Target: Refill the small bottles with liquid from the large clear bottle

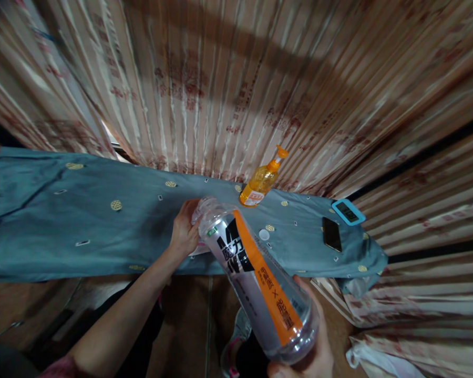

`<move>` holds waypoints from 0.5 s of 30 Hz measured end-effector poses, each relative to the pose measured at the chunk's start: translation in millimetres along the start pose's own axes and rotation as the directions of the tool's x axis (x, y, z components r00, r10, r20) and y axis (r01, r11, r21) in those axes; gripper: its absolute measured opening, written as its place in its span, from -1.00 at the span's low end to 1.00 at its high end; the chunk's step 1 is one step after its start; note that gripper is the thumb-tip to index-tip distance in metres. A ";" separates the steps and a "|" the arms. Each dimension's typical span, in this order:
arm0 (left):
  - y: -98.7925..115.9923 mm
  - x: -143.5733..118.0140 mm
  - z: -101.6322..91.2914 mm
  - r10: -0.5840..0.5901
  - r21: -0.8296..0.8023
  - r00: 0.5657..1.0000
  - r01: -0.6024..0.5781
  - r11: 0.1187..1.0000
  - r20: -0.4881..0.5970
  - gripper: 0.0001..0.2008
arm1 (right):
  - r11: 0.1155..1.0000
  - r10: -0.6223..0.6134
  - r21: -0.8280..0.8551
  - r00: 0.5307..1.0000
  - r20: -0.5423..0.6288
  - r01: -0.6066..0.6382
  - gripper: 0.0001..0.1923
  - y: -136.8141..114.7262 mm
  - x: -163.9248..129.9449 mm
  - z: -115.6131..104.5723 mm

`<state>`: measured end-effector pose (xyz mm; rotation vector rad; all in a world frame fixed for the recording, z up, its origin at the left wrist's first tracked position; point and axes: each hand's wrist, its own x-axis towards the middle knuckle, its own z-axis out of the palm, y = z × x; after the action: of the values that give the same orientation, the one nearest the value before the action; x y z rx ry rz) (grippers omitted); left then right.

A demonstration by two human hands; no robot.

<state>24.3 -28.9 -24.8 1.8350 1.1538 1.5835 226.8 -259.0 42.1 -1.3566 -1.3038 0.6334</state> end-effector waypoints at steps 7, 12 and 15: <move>-0.1 0.9 -0.8 -0.012 0.013 1.000 0.012 1.000 0.012 -0.37 | 0.991 0.128 0.067 0.963 -0.237 -0.116 -0.06 -17.5 -5.1 26.3; -0.2 0.8 -1.5 -0.009 0.012 1.000 0.008 1.000 0.015 -0.36 | 0.989 0.142 0.075 0.954 -0.263 -0.127 -0.10 -20.0 -3.0 26.8; -0.2 0.7 -1.3 -0.013 0.012 1.000 0.013 1.000 0.015 -0.32 | 0.994 0.101 0.067 0.982 -0.157 -0.092 -0.08 -11.6 -1.2 15.9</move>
<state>22.9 -28.4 -24.2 1.8401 1.1681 1.5564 208.1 -257.2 48.3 -1.3985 -1.0878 0.6112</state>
